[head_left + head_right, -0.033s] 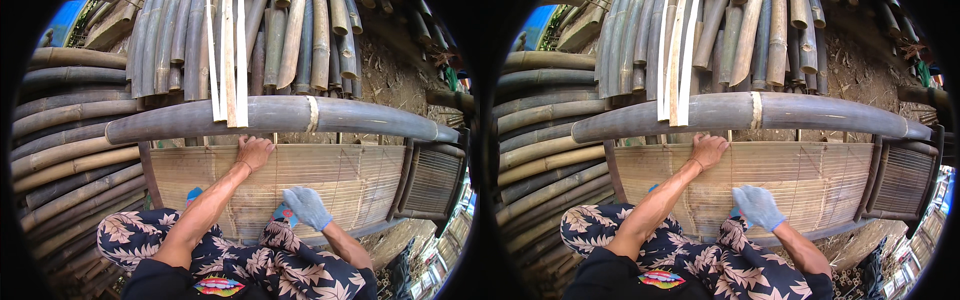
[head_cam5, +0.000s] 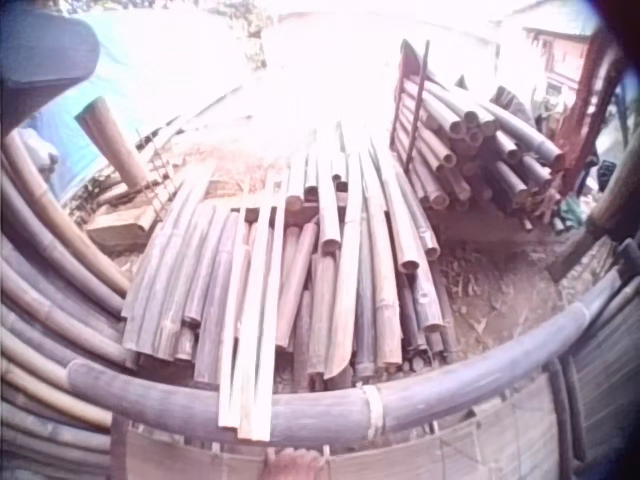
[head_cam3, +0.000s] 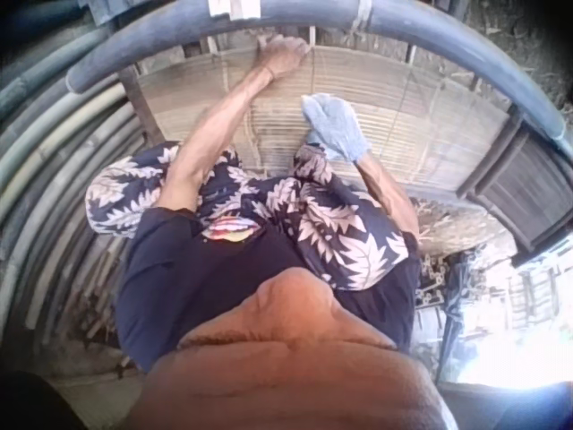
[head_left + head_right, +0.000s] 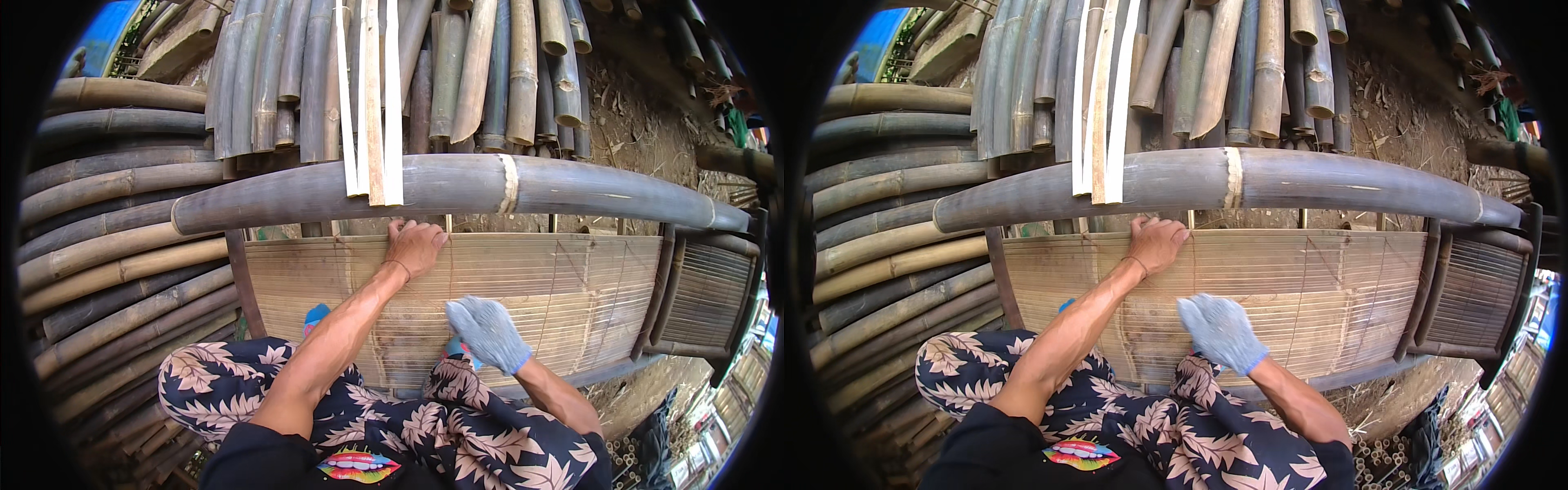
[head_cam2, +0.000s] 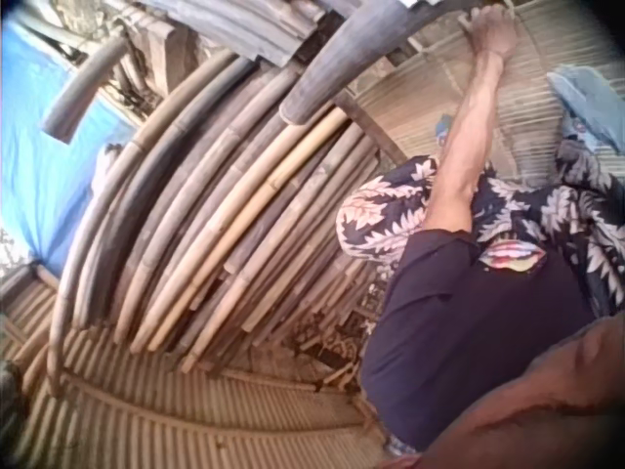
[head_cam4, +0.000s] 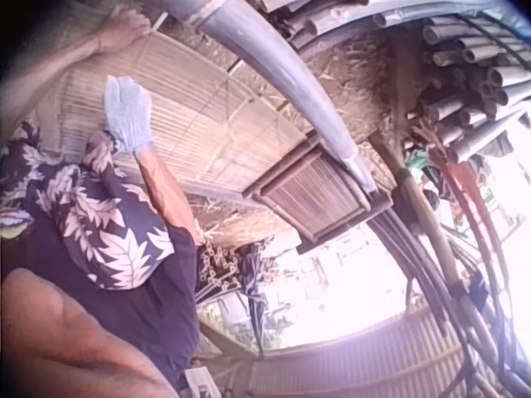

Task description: The person weaves thin bamboo strips into the seat of a bamboo bench, pulling a long thin binding through gaps in the bamboo structure.

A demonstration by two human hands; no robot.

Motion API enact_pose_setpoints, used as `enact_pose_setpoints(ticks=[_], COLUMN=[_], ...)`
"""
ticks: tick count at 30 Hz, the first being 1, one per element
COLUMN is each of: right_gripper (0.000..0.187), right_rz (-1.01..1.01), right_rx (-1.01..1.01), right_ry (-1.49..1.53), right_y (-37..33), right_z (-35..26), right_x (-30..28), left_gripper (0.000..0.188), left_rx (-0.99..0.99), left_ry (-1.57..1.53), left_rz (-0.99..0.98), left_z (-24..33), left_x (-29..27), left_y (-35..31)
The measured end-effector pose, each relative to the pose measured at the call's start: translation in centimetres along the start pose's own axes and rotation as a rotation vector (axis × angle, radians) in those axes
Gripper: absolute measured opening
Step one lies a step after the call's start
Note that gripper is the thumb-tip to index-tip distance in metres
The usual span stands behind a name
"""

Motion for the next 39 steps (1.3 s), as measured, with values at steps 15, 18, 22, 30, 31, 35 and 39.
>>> enact_pose_setpoints(ticks=[15, 18, 22, 30, 31, 35, 39], right_gripper=[0.035, 0.040, 0.042, 0.061, 0.058, 0.040, 0.036], right_rz=[0.735, 0.558, 0.991, 0.842, 0.717, 0.440, 0.293], right_rx=[0.894, 1.147, 1.034, 0.096, 0.097, 0.429, 0.449], right_ry=[1.133, -0.529, -0.624, -0.550, -0.524, -0.225, -0.157], right_y=[-21.6, -29.0, -30.8, -10.2, -8.4, -10.0, -21.0], right_z=[24.9, 26.4, 22.6, 14.0, 14.0, 14.4, 10.9], right_x=[1.4, -4.1, -8.7, -12.4, -12.2, -10.4, -12.5], left_gripper=[0.032, 0.029, 0.018, 0.012, 0.011, 0.030, 0.038], left_rx=[0.677, 0.773, 0.733, 0.708, 0.708, 0.894, 0.960], left_ry=[-0.017, 0.103, 0.202, -0.022, -0.090, -0.074, 0.072], left_rz=[0.273, 0.208, 0.092, -0.084, -0.088, -0.109, -0.210], left_z=[14.8, 20.8, 22.8, 21.6, 21.6, 22.3, 23.5], left_x=[2.7, 6.7, 9.3, 8.1, 7.5, 7.3, 8.4], left_y=[1.5, 4.9, 7.9, 7.9, 7.9, 7.4, 4.7])
Point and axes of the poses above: each hand's wrist, its own y-axis towards the middle knuckle, its own x-axis out of the palm, z = x × y, the point moved 4 cm from there along y, towards the middle knuckle, and after that the axes turned 4 degrees about -y, right-handed, at the moved point
